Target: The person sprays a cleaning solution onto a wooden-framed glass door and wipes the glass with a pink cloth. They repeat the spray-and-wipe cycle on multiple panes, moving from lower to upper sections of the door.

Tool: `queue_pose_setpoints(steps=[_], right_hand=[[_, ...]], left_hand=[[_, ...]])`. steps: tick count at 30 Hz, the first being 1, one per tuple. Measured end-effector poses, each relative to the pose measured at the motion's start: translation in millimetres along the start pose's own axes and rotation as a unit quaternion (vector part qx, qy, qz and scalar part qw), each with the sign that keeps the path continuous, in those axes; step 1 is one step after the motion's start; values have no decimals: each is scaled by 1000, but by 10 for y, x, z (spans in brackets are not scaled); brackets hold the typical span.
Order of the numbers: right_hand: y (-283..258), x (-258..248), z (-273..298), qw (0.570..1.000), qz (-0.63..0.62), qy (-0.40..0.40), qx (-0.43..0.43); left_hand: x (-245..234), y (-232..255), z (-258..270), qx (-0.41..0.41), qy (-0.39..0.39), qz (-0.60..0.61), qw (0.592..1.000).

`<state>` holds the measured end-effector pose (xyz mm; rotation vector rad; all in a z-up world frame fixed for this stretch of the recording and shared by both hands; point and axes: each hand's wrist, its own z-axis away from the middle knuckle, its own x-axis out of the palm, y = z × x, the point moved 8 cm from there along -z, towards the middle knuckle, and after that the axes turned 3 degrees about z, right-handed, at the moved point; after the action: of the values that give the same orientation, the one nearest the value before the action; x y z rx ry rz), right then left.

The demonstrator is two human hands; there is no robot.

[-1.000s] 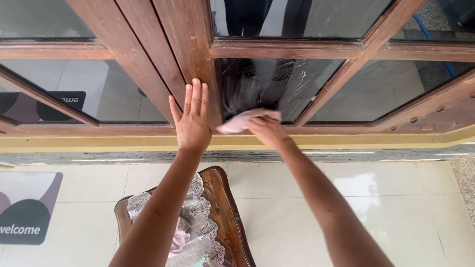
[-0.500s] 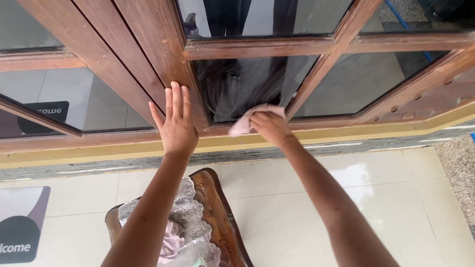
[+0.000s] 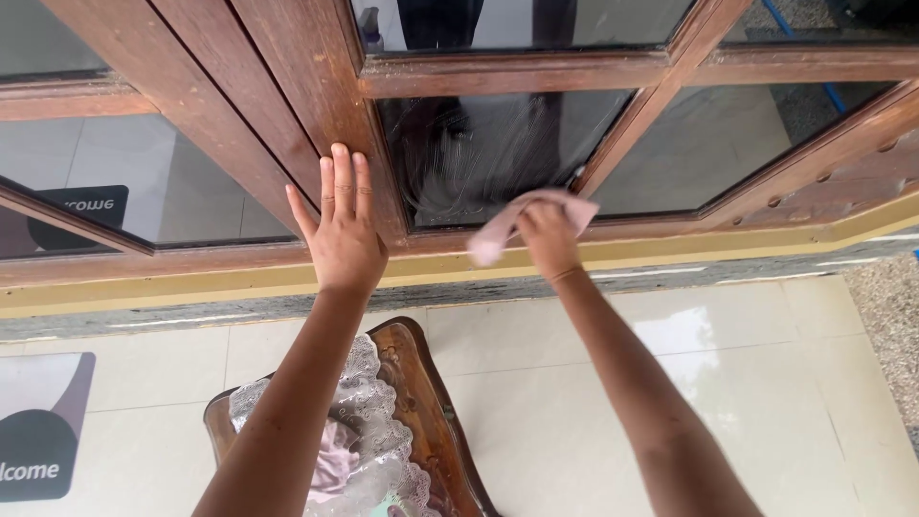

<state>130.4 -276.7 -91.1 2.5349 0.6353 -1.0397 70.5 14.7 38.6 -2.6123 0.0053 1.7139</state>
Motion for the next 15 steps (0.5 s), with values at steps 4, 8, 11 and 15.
queue_pose_setpoints(steps=[4,8,11,15], right_hand=[[270,-747,-701,995,-36,37,81],[59,-1262,-1153,972,-62,196,114],[-202,-561,-863,984,-16,165,59],[-704,309,-302,984,72,-37,-159]], left_hand=[[-44,31,6,-3,-3,-4,1000],[-57,43,12,-18,3,46,999],[-50,0,-29,-13,20,43,999],[-131,-5,13,3,14,29,999]])
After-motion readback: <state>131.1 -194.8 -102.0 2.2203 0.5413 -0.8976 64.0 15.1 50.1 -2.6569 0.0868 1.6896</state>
